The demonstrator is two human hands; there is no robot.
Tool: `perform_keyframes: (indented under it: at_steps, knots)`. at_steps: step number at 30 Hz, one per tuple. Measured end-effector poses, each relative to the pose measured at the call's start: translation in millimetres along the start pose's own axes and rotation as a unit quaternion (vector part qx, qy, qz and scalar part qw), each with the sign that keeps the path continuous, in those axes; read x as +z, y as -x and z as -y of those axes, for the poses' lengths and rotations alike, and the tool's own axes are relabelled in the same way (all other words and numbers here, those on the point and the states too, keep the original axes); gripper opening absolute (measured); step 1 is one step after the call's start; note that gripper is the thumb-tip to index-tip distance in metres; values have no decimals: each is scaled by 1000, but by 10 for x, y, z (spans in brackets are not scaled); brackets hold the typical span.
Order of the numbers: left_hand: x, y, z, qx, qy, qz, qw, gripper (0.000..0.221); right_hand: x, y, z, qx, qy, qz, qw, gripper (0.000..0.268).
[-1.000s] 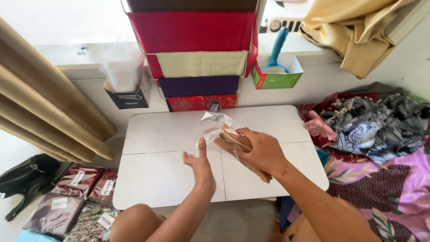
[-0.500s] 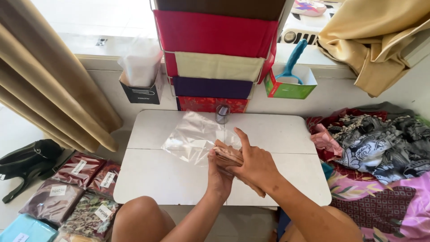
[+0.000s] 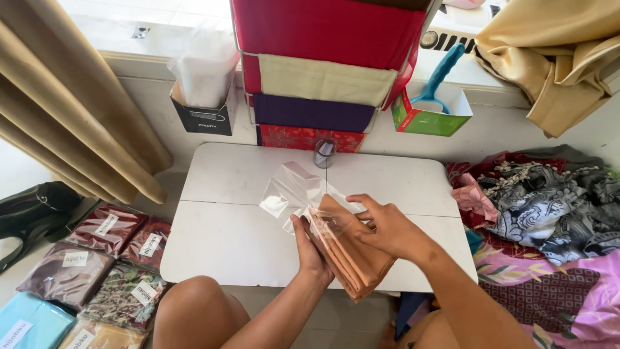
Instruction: The person cleans a piece of brown fabric with a lint roller, folds it, and places it into a plastic adhesive bag for packaging.
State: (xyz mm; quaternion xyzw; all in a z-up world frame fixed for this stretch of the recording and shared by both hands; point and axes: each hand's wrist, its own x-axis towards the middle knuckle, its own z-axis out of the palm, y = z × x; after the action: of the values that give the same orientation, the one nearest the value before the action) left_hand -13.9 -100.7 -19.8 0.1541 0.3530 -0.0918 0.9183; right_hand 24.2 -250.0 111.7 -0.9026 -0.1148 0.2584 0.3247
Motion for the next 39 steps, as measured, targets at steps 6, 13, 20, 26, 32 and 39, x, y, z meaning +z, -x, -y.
perform_keyframes:
  at_steps: [6, 13, 20, 26, 32, 39]
  knots:
    - [-250, -336, 44, 14, 21, 11, 1000, 109, 338, -95, -145, -73, 17, -157, 985, 58]
    - [-136, -135, -1, -14, 18, 46, 999, 111, 193, -148, -274, -130, 114, -222, 960, 42]
    - [-13, -36, -203, 9, 24, 90, 996, 101, 269, -35, -156, -368, 360, -318, 796, 27]
    - [261, 419, -515, 1, 67, 142, 988, 93, 344, 172, -49, -435, 372, -142, 807, 91]
    - [321, 514, -678, 12, -106, 218, 970, 104, 267, 210, -185, -349, 200, -162, 901, 67]
    - [260, 404, -397, 77, -237, 157, 956, 114, 389, 373, 51, -306, -4, -63, 950, 59]
